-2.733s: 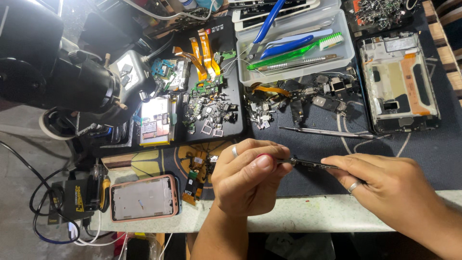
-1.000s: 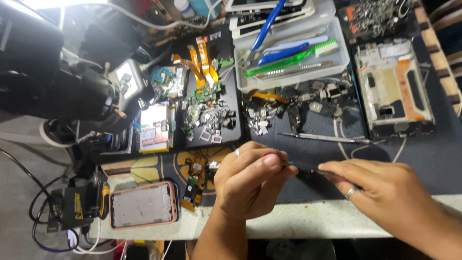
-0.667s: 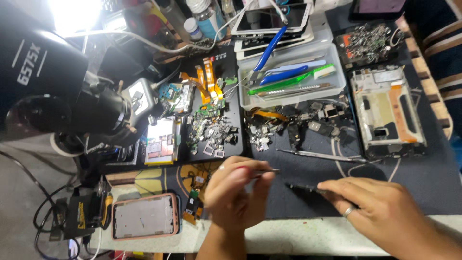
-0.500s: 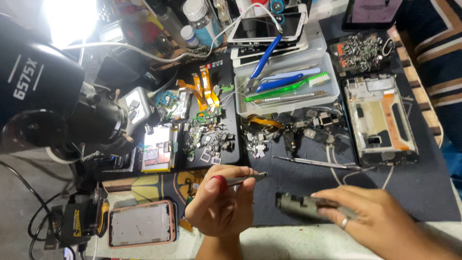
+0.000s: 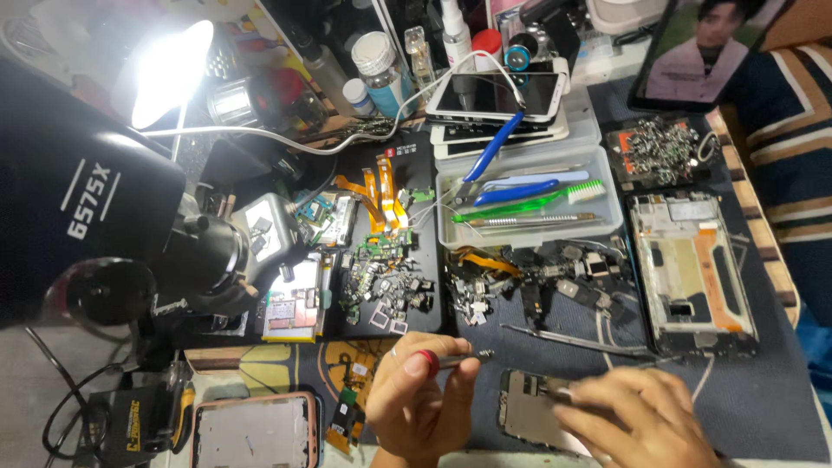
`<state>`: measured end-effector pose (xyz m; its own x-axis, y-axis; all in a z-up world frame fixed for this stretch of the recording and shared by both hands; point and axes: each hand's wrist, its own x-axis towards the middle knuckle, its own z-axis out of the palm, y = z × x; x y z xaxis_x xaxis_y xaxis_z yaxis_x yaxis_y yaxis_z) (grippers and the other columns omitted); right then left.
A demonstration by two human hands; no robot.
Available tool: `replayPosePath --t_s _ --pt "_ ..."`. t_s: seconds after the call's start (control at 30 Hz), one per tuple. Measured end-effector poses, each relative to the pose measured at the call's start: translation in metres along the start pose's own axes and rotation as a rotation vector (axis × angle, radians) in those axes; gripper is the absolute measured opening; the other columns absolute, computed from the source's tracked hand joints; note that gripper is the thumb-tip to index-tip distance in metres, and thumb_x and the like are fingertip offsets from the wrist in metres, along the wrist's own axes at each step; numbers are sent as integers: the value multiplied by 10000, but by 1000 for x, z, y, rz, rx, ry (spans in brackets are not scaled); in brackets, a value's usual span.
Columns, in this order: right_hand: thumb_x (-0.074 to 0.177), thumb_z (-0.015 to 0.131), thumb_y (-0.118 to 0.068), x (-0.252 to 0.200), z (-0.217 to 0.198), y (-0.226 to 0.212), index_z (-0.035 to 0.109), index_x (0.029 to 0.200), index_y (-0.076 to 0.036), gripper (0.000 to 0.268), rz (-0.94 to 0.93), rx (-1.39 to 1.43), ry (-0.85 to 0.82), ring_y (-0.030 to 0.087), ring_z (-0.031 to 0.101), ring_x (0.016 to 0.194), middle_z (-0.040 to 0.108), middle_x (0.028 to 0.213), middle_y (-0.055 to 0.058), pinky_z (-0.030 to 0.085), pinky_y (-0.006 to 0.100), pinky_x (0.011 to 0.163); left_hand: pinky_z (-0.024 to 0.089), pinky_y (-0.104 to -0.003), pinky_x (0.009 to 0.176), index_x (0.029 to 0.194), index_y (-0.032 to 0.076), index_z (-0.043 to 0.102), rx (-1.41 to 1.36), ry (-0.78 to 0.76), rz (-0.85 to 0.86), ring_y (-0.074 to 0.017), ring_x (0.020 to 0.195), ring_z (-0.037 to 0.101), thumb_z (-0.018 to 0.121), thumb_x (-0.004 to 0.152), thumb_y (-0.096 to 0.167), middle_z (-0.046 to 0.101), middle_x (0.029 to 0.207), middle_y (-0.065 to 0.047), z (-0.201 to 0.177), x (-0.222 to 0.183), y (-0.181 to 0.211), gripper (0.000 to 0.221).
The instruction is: The person uses a red-handled screwdriver to remove screws from a disassembled smartphone chassis. They then use tweezers to handle small internal components and place them on the workbench. The person continues to unscrew and manipulate parts of the phone throughout the clip.
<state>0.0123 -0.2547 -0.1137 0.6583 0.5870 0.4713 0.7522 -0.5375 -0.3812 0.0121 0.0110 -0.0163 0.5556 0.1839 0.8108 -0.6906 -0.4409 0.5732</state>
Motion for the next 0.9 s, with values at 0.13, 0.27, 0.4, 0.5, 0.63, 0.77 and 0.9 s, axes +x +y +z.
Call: replayPosePath --t_s 0.13,0.27,0.4,0.5,0.63,0.77,0.9 --pt "795 847 -531 -18 13 25 789 1003 -380 264 36 79 -75 76 623 800 664 752 -185 413 388 921 596 -353 651 1346 89 423 112 5 82 -229 702 688 735 911 -71 711 918 -150 0 5 -5 558" --pt "772 838 -507 8 -10 20 731 914 -382 218 154 44 7 32 652 880 697 833 -207 451 308 941 576 -381 642 1213 89 531 291 -194 238 -251 701 686 782 888 -35 686 911 -115 -7 9 -14 429" --pt "766 708 -333 84 -54 34 754 1034 -232 290 25 -102 -81 154 661 986 712 964 -83 432 431 946 529 -349 549 1035 17 643 132 -369 105 -250 614 638 849 840 92 637 782 -117 -18 5 -29 294" --pt "831 659 -207 146 -72 56 749 1112 -159 299 -54 -203 -105 201 658 1028 721 1042 -20 431 430 942 551 -314 542 948 -2 699 167 -358 45 -219 584 642 878 862 117 640 729 -75 -17 -13 -36 231" --pt "811 662 -243 215 -65 78 756 1021 -216 231 64 -231 -244 176 667 975 731 984 -67 410 412 950 600 -263 570 888 73 702 339 -231 74 -163 571 642 867 820 190 615 699 -14 -10 -40 -46 213" --pt "796 693 -351 251 -45 79 776 1003 -253 244 188 -204 -531 140 686 948 743 953 -100 384 409 995 578 -253 541 848 92 684 318 -252 102 -152 551 636 887 750 220 605 699 5 -11 -56 -61 259" --pt "799 740 -455 262 -34 78 782 1017 -268 290 283 -223 -621 139 690 956 749 962 -108 402 373 990 584 -241 576 924 90 738 277 -314 81 -150 602 645 833 764 168 645 774 -5 -19 -63 -65 202"
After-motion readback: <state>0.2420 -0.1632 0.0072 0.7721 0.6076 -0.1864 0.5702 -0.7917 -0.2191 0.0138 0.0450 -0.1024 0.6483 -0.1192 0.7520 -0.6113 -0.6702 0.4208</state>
